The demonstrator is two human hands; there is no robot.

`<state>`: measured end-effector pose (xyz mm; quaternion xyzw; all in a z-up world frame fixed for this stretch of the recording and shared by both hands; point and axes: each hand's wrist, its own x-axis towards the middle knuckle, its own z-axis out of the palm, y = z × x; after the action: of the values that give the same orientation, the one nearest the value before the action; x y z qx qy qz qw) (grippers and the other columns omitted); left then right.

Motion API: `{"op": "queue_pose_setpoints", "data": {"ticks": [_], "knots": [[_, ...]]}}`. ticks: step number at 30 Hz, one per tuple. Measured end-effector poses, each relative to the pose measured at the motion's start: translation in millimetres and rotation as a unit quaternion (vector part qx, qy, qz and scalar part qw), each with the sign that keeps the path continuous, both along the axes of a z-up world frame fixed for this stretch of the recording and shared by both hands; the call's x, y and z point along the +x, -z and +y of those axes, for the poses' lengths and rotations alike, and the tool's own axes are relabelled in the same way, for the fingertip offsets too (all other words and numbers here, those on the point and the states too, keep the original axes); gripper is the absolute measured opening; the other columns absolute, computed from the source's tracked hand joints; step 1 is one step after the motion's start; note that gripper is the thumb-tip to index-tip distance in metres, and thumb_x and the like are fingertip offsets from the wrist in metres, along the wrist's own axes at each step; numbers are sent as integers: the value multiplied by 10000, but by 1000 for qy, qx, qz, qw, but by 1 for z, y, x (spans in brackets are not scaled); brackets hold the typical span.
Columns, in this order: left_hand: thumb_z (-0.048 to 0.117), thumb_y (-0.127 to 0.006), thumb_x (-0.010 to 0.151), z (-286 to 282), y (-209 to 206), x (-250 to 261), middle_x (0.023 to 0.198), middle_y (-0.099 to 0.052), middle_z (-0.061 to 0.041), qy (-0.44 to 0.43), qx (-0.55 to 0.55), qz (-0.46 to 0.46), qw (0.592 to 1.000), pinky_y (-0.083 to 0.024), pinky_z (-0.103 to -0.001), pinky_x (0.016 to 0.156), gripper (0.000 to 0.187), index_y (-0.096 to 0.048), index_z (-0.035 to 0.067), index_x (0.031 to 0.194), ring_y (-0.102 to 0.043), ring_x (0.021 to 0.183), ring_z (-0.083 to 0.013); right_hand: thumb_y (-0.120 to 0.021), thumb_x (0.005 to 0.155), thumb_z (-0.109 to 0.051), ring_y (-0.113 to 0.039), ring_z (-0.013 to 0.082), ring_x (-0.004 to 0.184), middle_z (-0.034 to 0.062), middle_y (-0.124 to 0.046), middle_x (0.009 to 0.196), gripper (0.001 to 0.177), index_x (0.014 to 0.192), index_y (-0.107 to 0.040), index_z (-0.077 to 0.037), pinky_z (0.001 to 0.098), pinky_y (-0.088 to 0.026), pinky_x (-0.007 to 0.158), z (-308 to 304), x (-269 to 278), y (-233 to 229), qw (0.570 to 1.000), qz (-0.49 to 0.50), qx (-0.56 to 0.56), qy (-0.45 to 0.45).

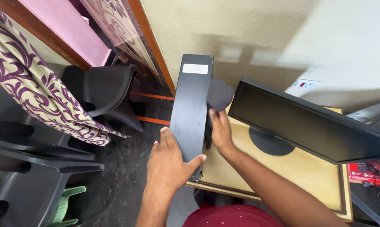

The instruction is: The person wipes a desktop computer tower and a monitor with a dark cloth, cleaning the front, sides, top, and back surfaces. Then the person picks up a VGA cable and plugs it into the back of the computer tower.

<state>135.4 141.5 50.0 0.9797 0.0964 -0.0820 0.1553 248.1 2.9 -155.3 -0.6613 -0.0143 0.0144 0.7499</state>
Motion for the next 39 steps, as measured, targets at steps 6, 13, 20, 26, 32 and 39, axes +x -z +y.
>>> {"op": "queue_pose_setpoints", "data": {"ticks": [6,13,20,26,32,39], "knots": [[509,-621,945,9,13,-4,1496,-367,-352,36,19,-44,998,-317,-551,1121,918,-270,-184,1435,-463,1350,-437,-487,1020,-275,-646,164,1139,100,-702,1249,355,1271,-605,-54,337,-472,1016,0,-59,25,973,226,-14,-52],[293,-558,971,16,4,-9,1478,-452,-305,-11,-103,-24,994,-385,-502,1117,741,-258,-109,1517,-564,1242,-465,-545,1077,-212,-590,206,1131,158,-664,1223,345,1298,-609,45,345,-455,1026,-5,-37,-1,994,-103,3,-29],[297,-565,954,11,0,-16,1535,-408,-254,-64,-156,-9,986,-406,-463,1066,743,-243,4,1556,-522,1285,-443,-526,1028,-209,-689,243,1005,142,-724,1102,330,1242,-614,27,366,-535,900,-5,-102,12,954,291,-13,-72],[298,-580,967,39,22,-17,1501,-454,-295,26,-213,-80,973,-384,-410,1111,743,-264,-18,1561,-488,1380,-398,-543,1079,-204,-610,170,1044,113,-697,1143,331,1286,-625,40,312,-488,963,-15,-68,-25,999,-1,-25,-43],[274,-557,969,53,39,-22,1498,-519,-237,13,-307,-72,949,-380,-353,1116,714,-272,94,1598,-522,1385,-323,-509,1033,-179,-576,151,1225,55,-637,1331,418,1417,-525,-14,299,-430,1057,9,-98,-27,1000,-18,16,1],[219,-524,1031,72,74,-16,1625,-414,-178,102,-538,-118,828,-308,-301,1167,682,-230,19,1613,-413,1469,-223,-565,1016,-185,-614,173,1218,81,-669,1331,420,1386,-589,11,328,-453,1073,11,-109,-46,996,-14,82,41]]}}
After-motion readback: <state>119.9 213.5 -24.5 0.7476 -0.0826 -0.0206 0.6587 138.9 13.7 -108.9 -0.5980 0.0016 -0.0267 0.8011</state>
